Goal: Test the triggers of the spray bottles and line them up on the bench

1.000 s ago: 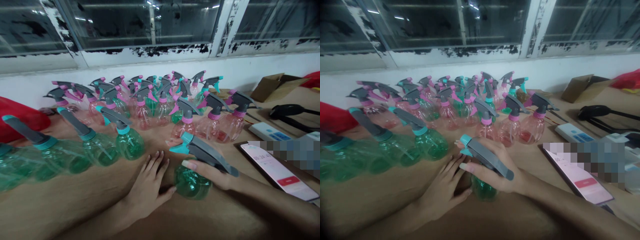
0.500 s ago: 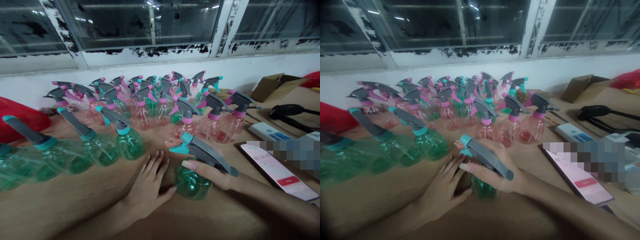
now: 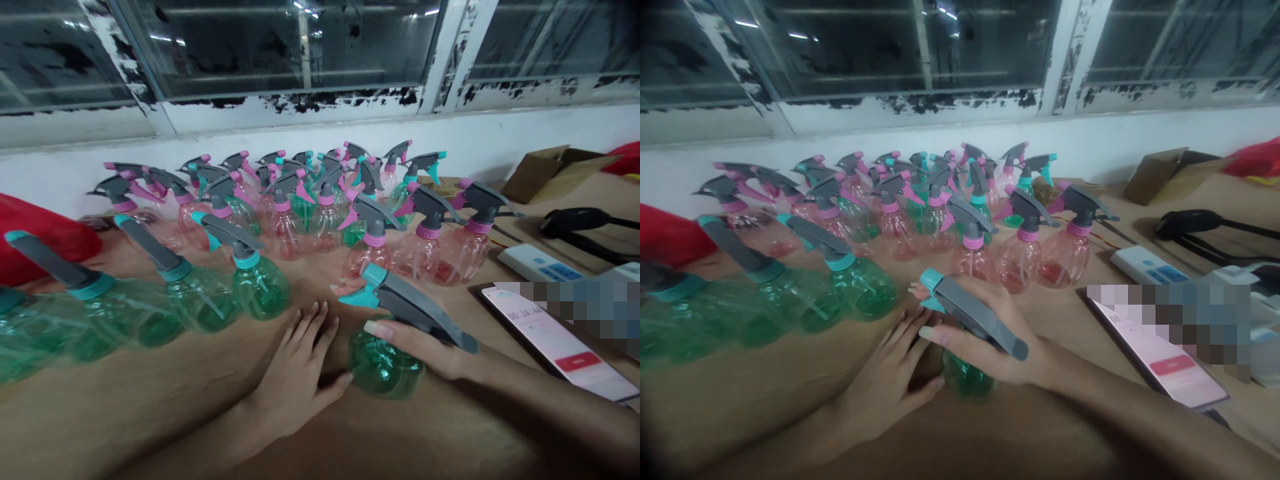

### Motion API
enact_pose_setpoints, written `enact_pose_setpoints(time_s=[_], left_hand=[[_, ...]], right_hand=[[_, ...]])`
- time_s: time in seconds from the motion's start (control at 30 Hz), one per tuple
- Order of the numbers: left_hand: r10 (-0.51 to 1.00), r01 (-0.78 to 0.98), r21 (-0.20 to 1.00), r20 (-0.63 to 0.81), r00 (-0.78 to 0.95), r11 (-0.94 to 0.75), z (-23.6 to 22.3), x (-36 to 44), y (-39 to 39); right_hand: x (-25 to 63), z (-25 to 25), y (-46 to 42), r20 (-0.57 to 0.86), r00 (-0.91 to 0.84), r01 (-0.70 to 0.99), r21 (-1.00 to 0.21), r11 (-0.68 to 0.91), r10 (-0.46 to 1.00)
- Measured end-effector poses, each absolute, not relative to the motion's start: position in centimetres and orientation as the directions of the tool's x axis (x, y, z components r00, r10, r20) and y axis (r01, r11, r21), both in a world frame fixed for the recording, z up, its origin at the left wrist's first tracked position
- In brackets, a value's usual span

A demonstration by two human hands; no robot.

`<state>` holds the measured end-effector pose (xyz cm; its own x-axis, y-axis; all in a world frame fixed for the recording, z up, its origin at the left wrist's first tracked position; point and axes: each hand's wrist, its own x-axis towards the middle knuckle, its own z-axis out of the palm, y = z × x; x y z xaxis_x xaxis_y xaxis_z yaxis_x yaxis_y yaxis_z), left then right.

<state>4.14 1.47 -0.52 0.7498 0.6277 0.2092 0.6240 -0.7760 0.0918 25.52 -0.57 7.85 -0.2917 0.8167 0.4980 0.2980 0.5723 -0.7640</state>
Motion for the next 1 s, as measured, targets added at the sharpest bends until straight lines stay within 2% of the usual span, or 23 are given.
enact_pose_setpoints(time_s=[0.07, 0.13, 0.3, 0.53, 0.73, 1.0], left_hand=[[0.626, 0.623, 0.096, 0.227, 0.746, -0.777, -0.70, 4.09, 1.48], [0.624, 0.621, 0.095, 0.234, 0.746, -0.778, -0.85, 4.04, 1.49], [0.624, 0.625, 0.073, 0.215, 0.751, -0.777, -0.74, 4.05, 1.50], [0.629, 0.621, 0.106, 0.194, 0.753, -0.777, -0.53, 4.18, 1.54], [0.622, 0.622, 0.069, 0.197, 0.758, -0.780, -0.49, 4.17, 1.56], [0.624, 0.616, 0.110, 0.210, 0.753, -0.780, -0.59, 4.12, 1.54]], right_hand=[[25.52, 7.74, -0.45, 0.516, -0.291, 0.200, -0.791, 0.578, 0.806], [25.53, 7.67, -0.39, 0.515, -0.291, 0.172, -0.801, 0.574, 0.806], [25.55, 7.74, -0.47, 0.528, -0.281, 0.172, -0.794, 0.583, 0.801], [25.58, 7.61, -0.43, 0.449, -0.247, 0.263, -0.822, 0.506, 0.859], [25.49, 7.45, -0.19, 0.534, -0.234, 0.206, -0.790, 0.578, 0.813], [25.38, 7.35, -0.30, 0.536, -0.204, 0.238, -0.785, 0.572, 0.819]])
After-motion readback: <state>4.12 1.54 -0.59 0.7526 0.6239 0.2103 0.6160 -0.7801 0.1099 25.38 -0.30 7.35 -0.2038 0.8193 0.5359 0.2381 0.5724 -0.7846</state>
